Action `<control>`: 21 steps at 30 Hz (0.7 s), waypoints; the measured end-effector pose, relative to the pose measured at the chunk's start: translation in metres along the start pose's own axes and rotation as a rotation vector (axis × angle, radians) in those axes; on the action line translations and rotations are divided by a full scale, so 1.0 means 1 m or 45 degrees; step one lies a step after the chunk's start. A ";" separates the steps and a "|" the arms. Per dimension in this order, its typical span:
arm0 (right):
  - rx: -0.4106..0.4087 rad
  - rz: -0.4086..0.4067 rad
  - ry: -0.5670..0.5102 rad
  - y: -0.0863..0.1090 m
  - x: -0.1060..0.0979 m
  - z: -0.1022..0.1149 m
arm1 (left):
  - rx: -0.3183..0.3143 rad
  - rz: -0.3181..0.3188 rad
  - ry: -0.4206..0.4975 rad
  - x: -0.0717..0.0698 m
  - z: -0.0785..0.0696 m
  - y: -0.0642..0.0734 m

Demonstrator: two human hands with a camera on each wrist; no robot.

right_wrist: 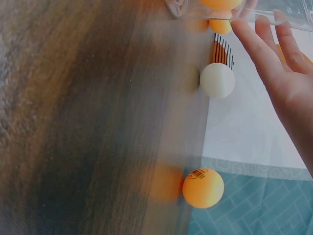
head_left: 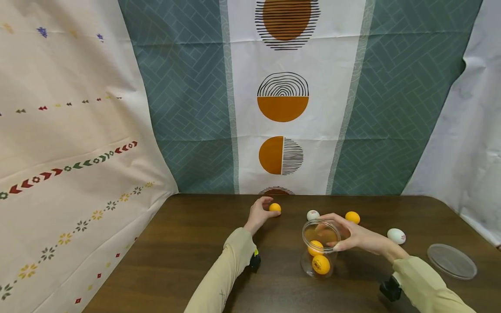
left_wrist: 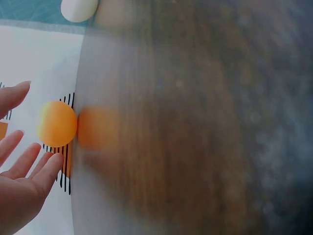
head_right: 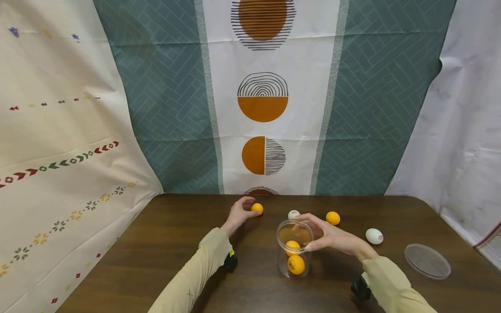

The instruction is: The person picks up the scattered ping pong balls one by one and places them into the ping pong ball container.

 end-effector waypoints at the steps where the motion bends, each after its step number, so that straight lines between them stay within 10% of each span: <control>1: -0.009 0.006 -0.003 0.000 0.000 0.000 | 0.000 0.000 0.001 0.000 0.000 0.000; 21: -0.022 0.034 -0.071 0.000 0.000 -0.001 | -0.061 0.076 -0.002 0.004 0.006 -0.005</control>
Point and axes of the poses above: each hand's wrist, its own y-axis away from the middle knuckle, its own x-axis out of the palm, z = x × y, the point moved 2 cm from there along -y, towards the middle knuckle, and after that the axes turned 6 degrees about x, right-handed, at the moved point
